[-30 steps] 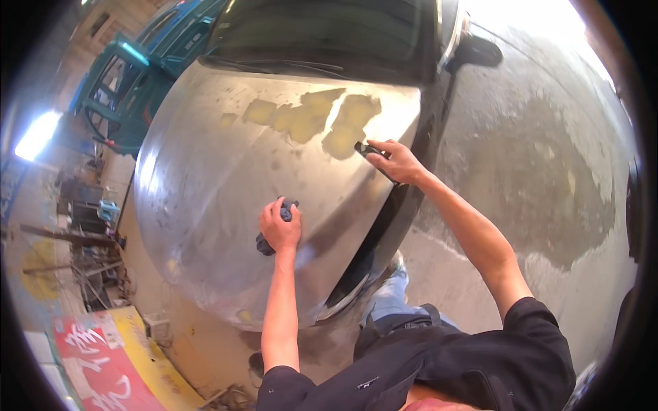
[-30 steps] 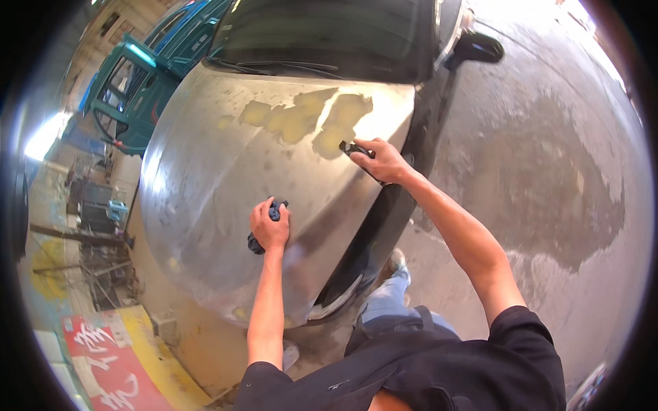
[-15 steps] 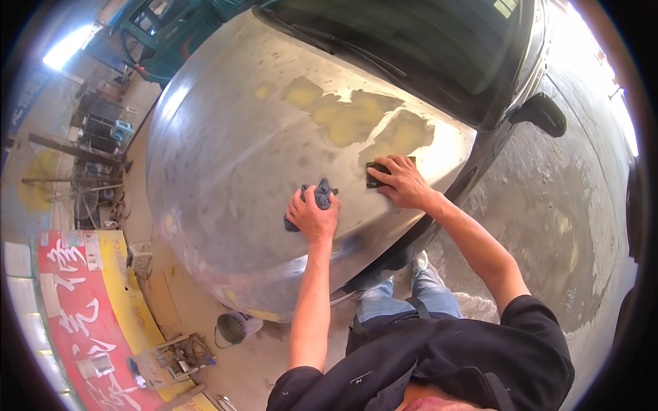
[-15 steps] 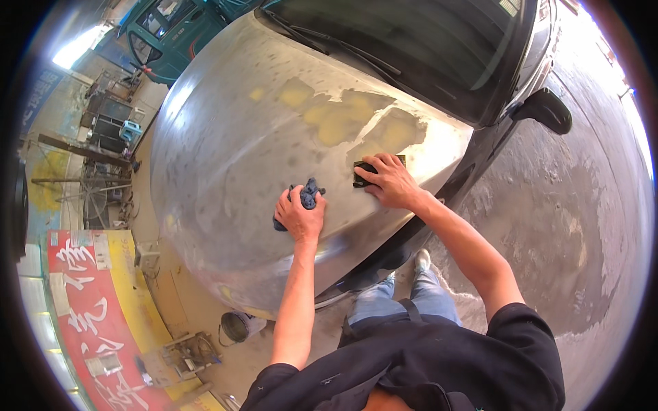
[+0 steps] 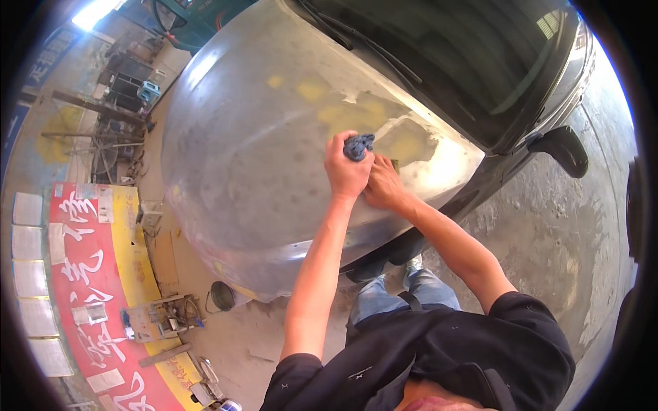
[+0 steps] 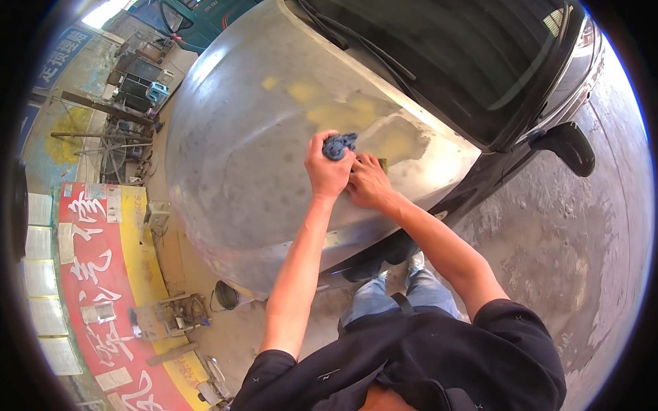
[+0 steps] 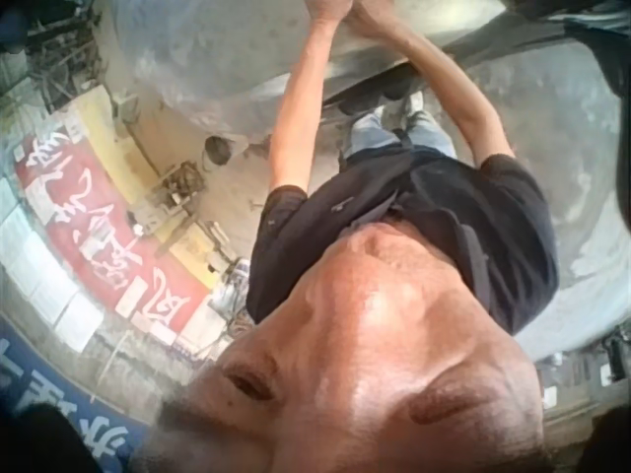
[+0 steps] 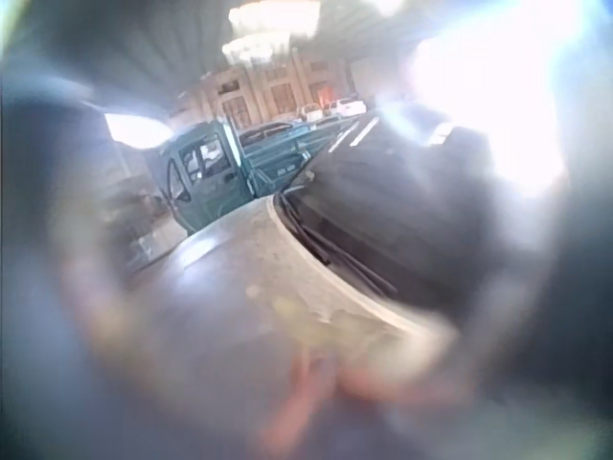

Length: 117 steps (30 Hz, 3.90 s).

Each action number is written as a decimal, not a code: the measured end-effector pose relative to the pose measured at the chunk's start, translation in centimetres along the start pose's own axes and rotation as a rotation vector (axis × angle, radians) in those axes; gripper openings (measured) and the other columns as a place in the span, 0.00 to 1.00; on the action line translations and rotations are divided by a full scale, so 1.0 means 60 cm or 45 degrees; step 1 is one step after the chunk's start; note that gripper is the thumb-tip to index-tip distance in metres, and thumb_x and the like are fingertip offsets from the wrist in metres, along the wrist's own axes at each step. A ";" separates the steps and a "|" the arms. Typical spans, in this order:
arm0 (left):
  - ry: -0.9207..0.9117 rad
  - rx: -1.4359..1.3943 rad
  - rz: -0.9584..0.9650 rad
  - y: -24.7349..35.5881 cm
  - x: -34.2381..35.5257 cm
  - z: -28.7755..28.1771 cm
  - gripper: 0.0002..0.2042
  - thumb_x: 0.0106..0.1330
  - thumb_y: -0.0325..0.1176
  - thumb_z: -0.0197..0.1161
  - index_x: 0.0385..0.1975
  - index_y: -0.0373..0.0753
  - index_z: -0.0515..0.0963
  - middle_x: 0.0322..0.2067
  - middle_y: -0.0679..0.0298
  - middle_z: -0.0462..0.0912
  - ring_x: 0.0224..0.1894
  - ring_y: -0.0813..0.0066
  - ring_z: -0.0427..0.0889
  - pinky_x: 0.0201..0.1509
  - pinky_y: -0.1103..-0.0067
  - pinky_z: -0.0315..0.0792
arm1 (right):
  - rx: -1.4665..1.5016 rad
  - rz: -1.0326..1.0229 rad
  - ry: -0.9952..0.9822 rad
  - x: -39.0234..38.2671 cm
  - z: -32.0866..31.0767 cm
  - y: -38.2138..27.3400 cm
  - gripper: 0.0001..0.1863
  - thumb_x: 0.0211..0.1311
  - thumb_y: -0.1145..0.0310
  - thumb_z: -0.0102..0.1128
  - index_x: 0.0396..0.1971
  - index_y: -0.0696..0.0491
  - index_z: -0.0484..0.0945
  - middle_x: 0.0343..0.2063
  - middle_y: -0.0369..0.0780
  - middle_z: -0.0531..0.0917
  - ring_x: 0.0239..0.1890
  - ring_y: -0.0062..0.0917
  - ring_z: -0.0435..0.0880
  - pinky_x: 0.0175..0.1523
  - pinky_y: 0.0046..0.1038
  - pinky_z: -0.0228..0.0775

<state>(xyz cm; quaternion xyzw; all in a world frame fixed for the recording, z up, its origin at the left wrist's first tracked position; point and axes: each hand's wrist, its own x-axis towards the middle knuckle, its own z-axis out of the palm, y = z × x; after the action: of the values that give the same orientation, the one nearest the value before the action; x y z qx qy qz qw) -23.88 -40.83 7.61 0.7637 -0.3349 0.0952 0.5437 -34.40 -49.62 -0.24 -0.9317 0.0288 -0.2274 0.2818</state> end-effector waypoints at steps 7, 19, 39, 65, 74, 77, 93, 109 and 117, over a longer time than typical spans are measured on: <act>-0.039 -0.249 -0.312 0.004 0.012 0.081 0.18 0.59 0.25 0.78 0.50 0.38 0.84 0.40 0.64 0.90 0.38 0.76 0.87 0.47 0.75 0.84 | 0.072 -0.035 -0.031 -0.049 -0.008 -0.003 0.16 0.60 0.64 0.74 0.50 0.44 0.92 0.57 0.41 0.87 0.66 0.45 0.77 0.72 0.49 0.66; 0.102 -0.208 -0.479 -0.202 -0.059 -0.104 0.29 0.69 0.35 0.78 0.70 0.39 0.78 0.50 0.60 0.88 0.46 0.71 0.88 0.56 0.73 0.84 | 0.038 -0.073 -0.003 -0.019 -0.005 0.027 0.26 0.61 0.66 0.76 0.61 0.45 0.89 0.65 0.41 0.84 0.67 0.46 0.77 0.74 0.50 0.68; 0.399 0.095 -0.188 -0.210 -0.087 -0.087 0.28 0.65 0.44 0.79 0.62 0.39 0.84 0.48 0.53 0.92 0.48 0.60 0.92 0.57 0.66 0.84 | 0.030 -0.162 -0.175 -0.030 -0.020 0.027 0.26 0.58 0.70 0.79 0.59 0.45 0.93 0.65 0.42 0.87 0.59 0.48 0.82 0.67 0.48 0.75; 0.372 0.024 -0.343 -0.180 -0.091 -0.081 0.28 0.60 0.42 0.79 0.59 0.38 0.82 0.50 0.48 0.88 0.54 0.43 0.87 0.59 0.57 0.83 | -0.015 -0.154 -0.209 0.066 0.008 0.054 0.29 0.59 0.78 0.74 0.63 0.49 0.91 0.67 0.43 0.87 0.61 0.48 0.80 0.72 0.47 0.73; 0.357 0.068 -0.270 -0.185 -0.080 -0.075 0.30 0.61 0.43 0.77 0.62 0.42 0.79 0.50 0.48 0.85 0.51 0.40 0.86 0.55 0.54 0.83 | 0.010 -0.159 -0.179 0.094 0.014 0.061 0.29 0.57 0.79 0.73 0.62 0.51 0.91 0.67 0.46 0.86 0.60 0.51 0.81 0.69 0.50 0.75; 0.407 0.088 -0.250 -0.196 -0.095 -0.090 0.29 0.61 0.42 0.77 0.62 0.42 0.79 0.49 0.48 0.85 0.50 0.41 0.86 0.54 0.55 0.84 | -0.007 -0.165 -0.276 0.023 0.005 0.045 0.30 0.55 0.78 0.74 0.61 0.50 0.92 0.66 0.46 0.87 0.61 0.50 0.81 0.70 0.50 0.75; 0.365 0.116 -0.228 -0.204 -0.093 -0.079 0.29 0.64 0.48 0.76 0.60 0.36 0.82 0.51 0.46 0.89 0.54 0.42 0.89 0.60 0.57 0.83 | -0.055 -0.266 -0.314 0.016 0.001 0.064 0.29 0.59 0.74 0.75 0.63 0.46 0.91 0.66 0.46 0.87 0.60 0.51 0.83 0.68 0.47 0.76; 0.361 0.091 -0.219 -0.191 -0.088 -0.095 0.28 0.62 0.43 0.80 0.60 0.36 0.83 0.50 0.48 0.89 0.53 0.45 0.88 0.60 0.59 0.82 | -0.020 -0.181 -0.235 0.048 0.003 0.035 0.26 0.58 0.72 0.75 0.59 0.46 0.92 0.63 0.47 0.88 0.55 0.48 0.83 0.65 0.47 0.75; 0.317 0.061 -0.239 -0.184 -0.079 -0.085 0.28 0.63 0.42 0.79 0.61 0.37 0.81 0.50 0.50 0.87 0.52 0.45 0.87 0.58 0.58 0.82 | 0.028 -0.121 -0.171 0.084 0.015 0.054 0.28 0.51 0.71 0.79 0.57 0.46 0.94 0.63 0.45 0.89 0.56 0.48 0.83 0.67 0.49 0.76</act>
<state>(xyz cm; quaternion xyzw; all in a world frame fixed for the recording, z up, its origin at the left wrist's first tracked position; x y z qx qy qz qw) -19.59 -32.32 -1.28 0.7867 -0.1895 0.1459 0.5691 -29.23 -52.78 -0.58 -0.9420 -0.0370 -0.1777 0.2823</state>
